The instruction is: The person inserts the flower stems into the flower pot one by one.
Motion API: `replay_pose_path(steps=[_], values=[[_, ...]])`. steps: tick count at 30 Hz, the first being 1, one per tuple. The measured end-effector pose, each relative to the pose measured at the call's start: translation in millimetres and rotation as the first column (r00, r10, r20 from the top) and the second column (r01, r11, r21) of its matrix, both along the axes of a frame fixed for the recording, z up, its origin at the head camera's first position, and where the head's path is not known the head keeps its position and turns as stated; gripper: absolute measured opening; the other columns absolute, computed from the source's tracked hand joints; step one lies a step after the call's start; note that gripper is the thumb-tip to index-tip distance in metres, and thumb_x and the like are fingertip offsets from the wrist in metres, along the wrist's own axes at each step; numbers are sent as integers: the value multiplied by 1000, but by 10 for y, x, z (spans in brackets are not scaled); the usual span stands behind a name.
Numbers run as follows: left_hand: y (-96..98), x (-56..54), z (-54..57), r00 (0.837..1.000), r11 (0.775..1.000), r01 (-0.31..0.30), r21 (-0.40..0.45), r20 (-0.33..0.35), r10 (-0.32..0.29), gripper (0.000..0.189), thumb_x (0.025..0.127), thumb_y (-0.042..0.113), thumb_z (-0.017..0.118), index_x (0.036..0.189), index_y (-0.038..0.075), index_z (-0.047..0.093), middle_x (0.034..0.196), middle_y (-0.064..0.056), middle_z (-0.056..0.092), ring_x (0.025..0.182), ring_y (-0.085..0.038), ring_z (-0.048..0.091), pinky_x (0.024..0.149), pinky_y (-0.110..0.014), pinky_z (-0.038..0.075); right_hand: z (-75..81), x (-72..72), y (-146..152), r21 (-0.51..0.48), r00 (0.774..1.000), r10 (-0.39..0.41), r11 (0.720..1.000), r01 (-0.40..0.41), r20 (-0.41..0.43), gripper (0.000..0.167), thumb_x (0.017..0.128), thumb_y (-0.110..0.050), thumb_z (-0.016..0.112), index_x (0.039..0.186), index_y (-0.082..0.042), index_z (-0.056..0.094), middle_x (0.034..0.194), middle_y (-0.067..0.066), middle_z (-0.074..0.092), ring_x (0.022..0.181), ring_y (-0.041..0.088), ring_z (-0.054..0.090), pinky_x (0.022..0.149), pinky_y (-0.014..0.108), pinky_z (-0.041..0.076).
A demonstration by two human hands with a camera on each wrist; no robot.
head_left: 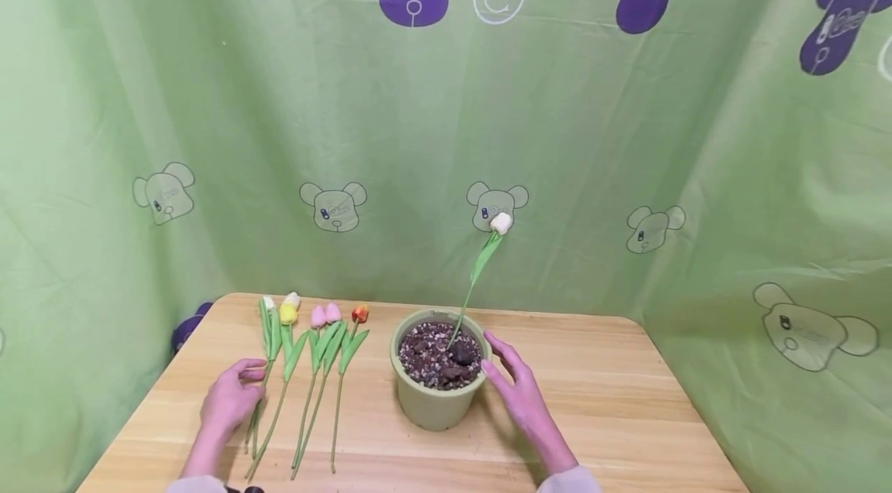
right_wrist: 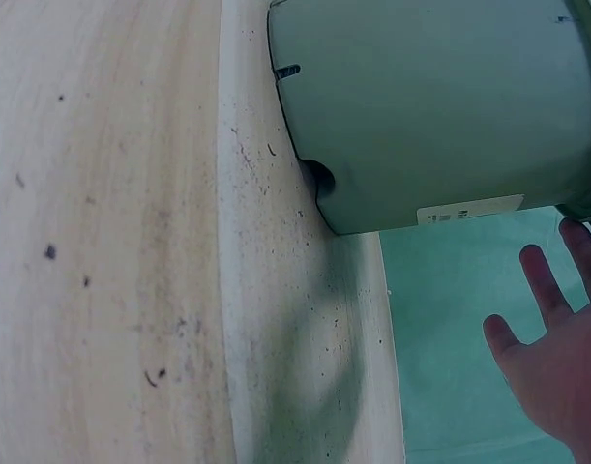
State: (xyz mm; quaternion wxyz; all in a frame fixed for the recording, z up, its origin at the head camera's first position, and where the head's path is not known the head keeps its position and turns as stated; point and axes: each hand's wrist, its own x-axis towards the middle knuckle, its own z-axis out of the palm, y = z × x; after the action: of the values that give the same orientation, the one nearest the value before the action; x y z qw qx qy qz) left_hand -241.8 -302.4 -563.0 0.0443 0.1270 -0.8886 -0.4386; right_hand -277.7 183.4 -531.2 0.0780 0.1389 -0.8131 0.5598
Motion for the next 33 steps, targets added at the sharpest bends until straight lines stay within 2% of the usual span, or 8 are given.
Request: replay_pose_path(steps=[7, 11, 14, 16, 18, 21, 27, 33], values=[[-4, -5, -20, 1000, 1000, -12, 26, 0, 12, 52, 90, 7, 67, 141, 5, 57, 133, -22, 67, 118, -43, 66, 97, -66, 46, 9, 1, -1, 2, 1000, -1, 1000, 1, 9, 55, 105, -30, 60, 156, -19, 44, 161, 12, 45, 150, 41, 37, 125, 64, 24], [-21, -13, -40, 1000, 997, -13, 74, -11, 14, 51, 90, 1, 63, 140, 1, 57, 131, -24, 67, 109, -40, 69, 86, -46, 59, 10, -3, -5, -3, 1000, -1, 1000, 1, 8, 54, 105, -29, 60, 156, -20, 45, 161, 12, 46, 150, 41, 38, 125, 63, 24], [-34, -16, -50, 1000, 996, -10, 93, -12, 11, 52, 88, -1, 62, 140, 0, 57, 131, -25, 67, 105, -35, 70, 78, -34, 61, 8, -6, -11, -5, 1000, -3, 1000, 3, 5, 54, 105, -28, 61, 156, -21, 45, 160, 11, 46, 150, 40, 39, 125, 63, 25], [-40, -21, -59, 1000, 997, -9, 83, -13, 10, 55, 86, 0, 66, 140, 0, 57, 131, -25, 67, 107, -37, 70, 86, -44, 60, 7, -7, -13, -4, 1000, -5, 1000, 5, 3, 53, 105, -28, 61, 156, -21, 45, 160, 11, 46, 150, 40, 39, 125, 62, 25], [-40, -24, -59, 1000, 999, -7, 51, -6, 7, 57, 85, 3, 69, 140, 1, 57, 131, -23, 67, 111, -41, 68, 93, -57, 55, 4, -7, -11, -3, 1000, -3, 1000, 3, 4, 54, 105, -28, 60, 156, -20, 45, 161, 11, 45, 150, 40, 39, 125, 63, 25], [-32, -35, -49, 1000, 1000, -7, 10, 1, 7, 58, 83, 6, 71, 140, 3, 58, 131, -22, 68, 115, -43, 67, 98, -66, 46, 2, -12, -6, -2, 1000, -3, 1000, 3, 2, 53, 106, -27, 60, 156, -20, 44, 161, 11, 45, 150, 40, 38, 125, 63, 24], [-37, -42, -6, 999, 998, -35, -45, 32, 36, 61, 83, 14, 78, 140, 7, 57, 131, -20, 69, 115, -45, 64, 92, -62, 48, -6, -14, -10, -15, 1000, 7, 1000, -7, -2, 54, 106, -27, 59, 157, -18, 44, 162, 12, 44, 150, 40, 38, 125, 61, 26], [-99, -14, 24, 999, 996, -52, -76, 11, 53, 63, 80, 15, 81, 137, 4, 59, 125, -21, 71, 112, -47, 65, 91, -63, 48, -7, -22, -14, -21, 1000, 14, 1000, -14, -10, 54, 106, -26, 59, 157, -14, 43, 162, 13, 42, 150, 41, 38, 124, 63, 25]])
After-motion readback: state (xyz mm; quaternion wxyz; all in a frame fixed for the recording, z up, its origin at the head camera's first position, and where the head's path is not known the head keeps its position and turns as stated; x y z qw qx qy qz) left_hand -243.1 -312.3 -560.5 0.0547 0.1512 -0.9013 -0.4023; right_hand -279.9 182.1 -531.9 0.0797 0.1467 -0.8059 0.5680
